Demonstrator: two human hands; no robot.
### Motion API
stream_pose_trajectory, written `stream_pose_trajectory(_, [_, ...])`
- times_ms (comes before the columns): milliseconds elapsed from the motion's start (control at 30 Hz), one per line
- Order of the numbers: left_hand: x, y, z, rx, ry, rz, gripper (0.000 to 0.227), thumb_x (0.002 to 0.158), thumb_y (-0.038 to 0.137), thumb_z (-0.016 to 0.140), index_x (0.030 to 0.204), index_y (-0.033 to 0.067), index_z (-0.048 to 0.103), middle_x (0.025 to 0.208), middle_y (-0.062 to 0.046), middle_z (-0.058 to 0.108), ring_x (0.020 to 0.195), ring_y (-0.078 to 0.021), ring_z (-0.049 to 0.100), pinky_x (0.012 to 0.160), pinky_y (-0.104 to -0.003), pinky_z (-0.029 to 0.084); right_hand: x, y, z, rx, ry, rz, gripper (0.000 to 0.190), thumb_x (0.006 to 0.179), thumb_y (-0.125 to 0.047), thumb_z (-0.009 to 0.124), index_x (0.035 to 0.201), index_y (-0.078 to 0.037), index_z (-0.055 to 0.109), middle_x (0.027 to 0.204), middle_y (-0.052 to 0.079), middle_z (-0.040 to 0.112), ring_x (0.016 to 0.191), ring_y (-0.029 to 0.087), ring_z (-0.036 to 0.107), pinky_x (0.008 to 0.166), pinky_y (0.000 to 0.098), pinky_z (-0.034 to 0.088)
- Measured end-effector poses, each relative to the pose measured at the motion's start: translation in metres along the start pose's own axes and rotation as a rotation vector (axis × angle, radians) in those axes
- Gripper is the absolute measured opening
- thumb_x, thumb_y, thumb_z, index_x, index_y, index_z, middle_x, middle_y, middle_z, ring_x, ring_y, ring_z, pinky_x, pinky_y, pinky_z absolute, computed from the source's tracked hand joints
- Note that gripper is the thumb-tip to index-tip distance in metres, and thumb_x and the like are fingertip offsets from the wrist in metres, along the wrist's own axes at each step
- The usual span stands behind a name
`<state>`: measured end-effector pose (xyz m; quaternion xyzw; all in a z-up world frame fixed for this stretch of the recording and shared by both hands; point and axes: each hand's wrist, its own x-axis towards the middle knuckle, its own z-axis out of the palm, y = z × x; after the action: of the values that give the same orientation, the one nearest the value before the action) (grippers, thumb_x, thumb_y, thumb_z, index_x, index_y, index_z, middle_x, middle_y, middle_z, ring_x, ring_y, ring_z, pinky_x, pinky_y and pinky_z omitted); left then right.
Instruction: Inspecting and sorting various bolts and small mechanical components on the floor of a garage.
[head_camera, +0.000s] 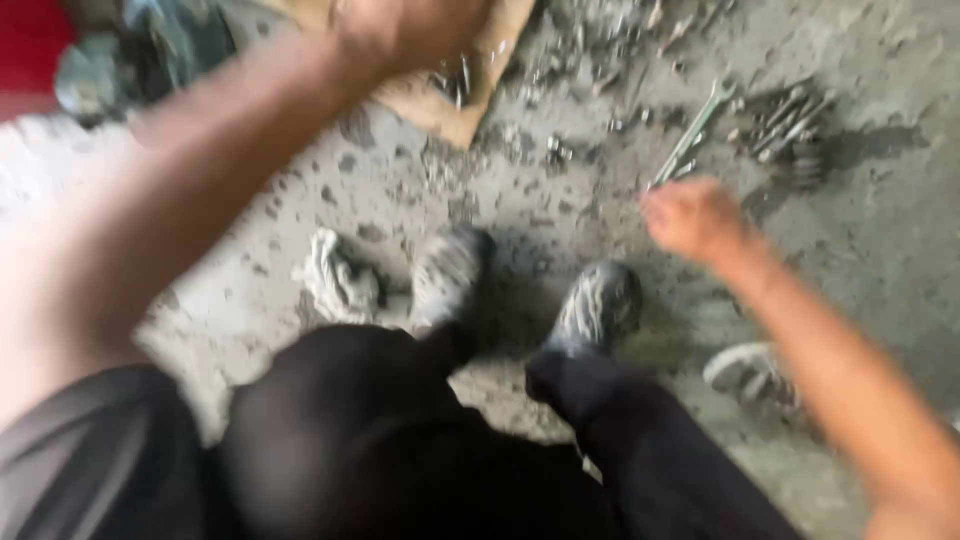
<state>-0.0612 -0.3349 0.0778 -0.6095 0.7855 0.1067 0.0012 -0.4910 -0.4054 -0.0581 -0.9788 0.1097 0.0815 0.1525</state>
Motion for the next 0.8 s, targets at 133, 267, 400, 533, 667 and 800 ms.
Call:
stream_pose_trajectory(133, [0.005, 0.059, 0.156, -0.162, -0.005, 0.157, 0.038, 0.104, 0.025, 0.057, 0.139, 0.0114, 0.059, 0.132, -0.020, 0.061, 0.118, -0.0340, 0.061, 0.100, -0.051, 0.050, -0.038, -0.046, 0.036, 0.109, -0.106, 0.385, 0.012, 0.093, -0.026, 0.069, 0.088, -0.017, 0.073, 0.074, 0.007, 0.070, 0.066, 0.028, 0.069, 0.059, 0.0423, 0.057])
stream_pose_trajectory(267, [-0.024, 0.115, 0.191, -0.319, 0.194, 0.261, 0.035, 0.094, 0.014, 0.062, 0.129, 0.0084, 0.059, 0.136, -0.018, 0.062, 0.123, -0.0332, 0.061, 0.098, -0.048, 0.050, -0.095, -0.066, 0.045, 0.228, 0.116, 0.370, 0.007, 0.089, -0.021, 0.072, 0.087, -0.014, 0.071, 0.078, 0.008, 0.065, 0.076, 0.029, 0.068, 0.069, 0.0431, 0.058])
stream_pose_trajectory(400, [-0.033, 0.110, 0.198, -0.304, -0.001, 0.041, 0.037, 0.096, 0.014, 0.065, 0.133, 0.0140, 0.061, 0.137, -0.016, 0.060, 0.115, -0.0315, 0.056, 0.095, -0.048, 0.048, -0.128, -0.065, 0.053, 0.206, 0.160, 0.694, 0.017, 0.089, -0.022, 0.071, 0.103, -0.012, 0.073, 0.098, 0.010, 0.068, 0.090, 0.033, 0.067, 0.076, 0.0456, 0.057])
stream_pose_trajectory(533, [-0.015, 0.105, 0.187, -0.425, 0.024, -0.137, 0.073, 0.096, 0.039, 0.072, 0.155, 0.0105, 0.039, 0.148, -0.028, 0.038, 0.136, -0.0459, 0.038, 0.111, -0.063, 0.036, -0.135, -0.055, 0.083, 0.187, 0.083, 0.821, 0.029, 0.090, -0.029, 0.070, 0.112, -0.009, 0.069, 0.112, 0.013, 0.069, 0.101, 0.037, 0.068, 0.082, 0.0486, 0.057])
stream_pose_trajectory(667, [-0.002, 0.109, 0.219, -0.411, -0.110, -0.154, 0.097, 0.090, 0.051, 0.067, 0.158, 0.0069, 0.015, 0.161, -0.033, 0.010, 0.150, -0.0488, 0.011, 0.117, -0.067, 0.015, -0.116, -0.038, 0.068, 0.244, -0.105, 0.862, 0.033, 0.085, -0.034, 0.069, 0.104, -0.007, 0.068, 0.106, 0.015, 0.069, 0.097, 0.037, 0.068, 0.082, 0.0488, 0.057])
stream_pose_trajectory(800, [0.017, 0.107, 0.263, -0.042, -0.123, -0.056, 0.076, 0.111, 0.041, 0.048, 0.169, 0.0100, 0.011, 0.170, -0.028, -0.004, 0.158, -0.0418, -0.004, 0.125, -0.062, 0.001, -0.116, 0.005, 0.063, 0.035, -0.261, 0.598, 0.027, 0.091, -0.033, 0.057, 0.095, -0.009, 0.068, 0.086, 0.012, 0.070, 0.077, 0.028, 0.071, 0.069, 0.0432, 0.061])
